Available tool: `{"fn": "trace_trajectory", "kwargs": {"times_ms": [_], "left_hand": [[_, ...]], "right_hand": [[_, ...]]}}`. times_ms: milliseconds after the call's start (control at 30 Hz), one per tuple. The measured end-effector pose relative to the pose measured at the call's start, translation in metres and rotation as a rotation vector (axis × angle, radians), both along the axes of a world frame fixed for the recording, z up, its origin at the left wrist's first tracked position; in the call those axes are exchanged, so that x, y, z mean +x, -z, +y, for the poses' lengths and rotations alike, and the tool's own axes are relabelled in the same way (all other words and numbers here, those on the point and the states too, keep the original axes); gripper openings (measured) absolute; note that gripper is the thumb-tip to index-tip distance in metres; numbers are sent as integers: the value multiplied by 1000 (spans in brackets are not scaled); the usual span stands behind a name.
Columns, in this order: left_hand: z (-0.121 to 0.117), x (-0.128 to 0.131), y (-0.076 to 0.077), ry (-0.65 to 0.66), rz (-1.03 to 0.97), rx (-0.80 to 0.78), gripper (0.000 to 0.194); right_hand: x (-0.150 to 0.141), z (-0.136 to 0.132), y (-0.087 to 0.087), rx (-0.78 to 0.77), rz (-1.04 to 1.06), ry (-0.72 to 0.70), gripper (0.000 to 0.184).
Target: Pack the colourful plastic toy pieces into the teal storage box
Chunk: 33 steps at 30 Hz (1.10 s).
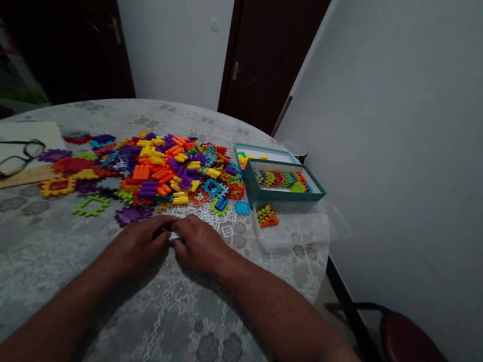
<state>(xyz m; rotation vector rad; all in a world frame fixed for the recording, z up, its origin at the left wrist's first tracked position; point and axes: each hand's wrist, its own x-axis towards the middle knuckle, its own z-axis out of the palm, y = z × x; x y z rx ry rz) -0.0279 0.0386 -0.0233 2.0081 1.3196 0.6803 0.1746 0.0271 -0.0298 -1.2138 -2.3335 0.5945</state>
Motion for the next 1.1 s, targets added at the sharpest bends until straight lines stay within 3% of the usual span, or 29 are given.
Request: {"fn": "trace_trajectory", "kwargs": {"times_ms": [133, 267, 367, 467, 633, 667, 767, 900, 1100], "left_hand": [[0, -2, -3, -46, 24, -24, 50], [3, -4, -1, -74, 49, -49, 52], [5, -3, 3, -73, 54, -62, 52], [6, -2, 7, -63, 75, -25, 52], [8, -4, 17, -29, 72, 67, 44], [9, -5, 19, -23, 76, 69, 44], [10, -6, 22, -14, 95, 36, 46], [10, -5, 21, -33, 100, 6, 48], [10, -7, 21, -30, 95, -12, 50]], "right_hand": [[3, -4, -20, -5, -63, -8, 28], [26, -14, -62, 54, -71, -24, 24], [70, -25, -89, 154, -36, 65, 25], [142, -32, -99, 173, -63, 280, 22], [287, -26, -87, 75, -364, 781, 22], [311, -24, -83, 17, -456, 894, 24], [364, -17, -71, -58, -533, 1050, 27], [388, -7, -51, -115, -570, 1153, 33], [387, 7, -22, -156, -589, 1257, 39]]}}
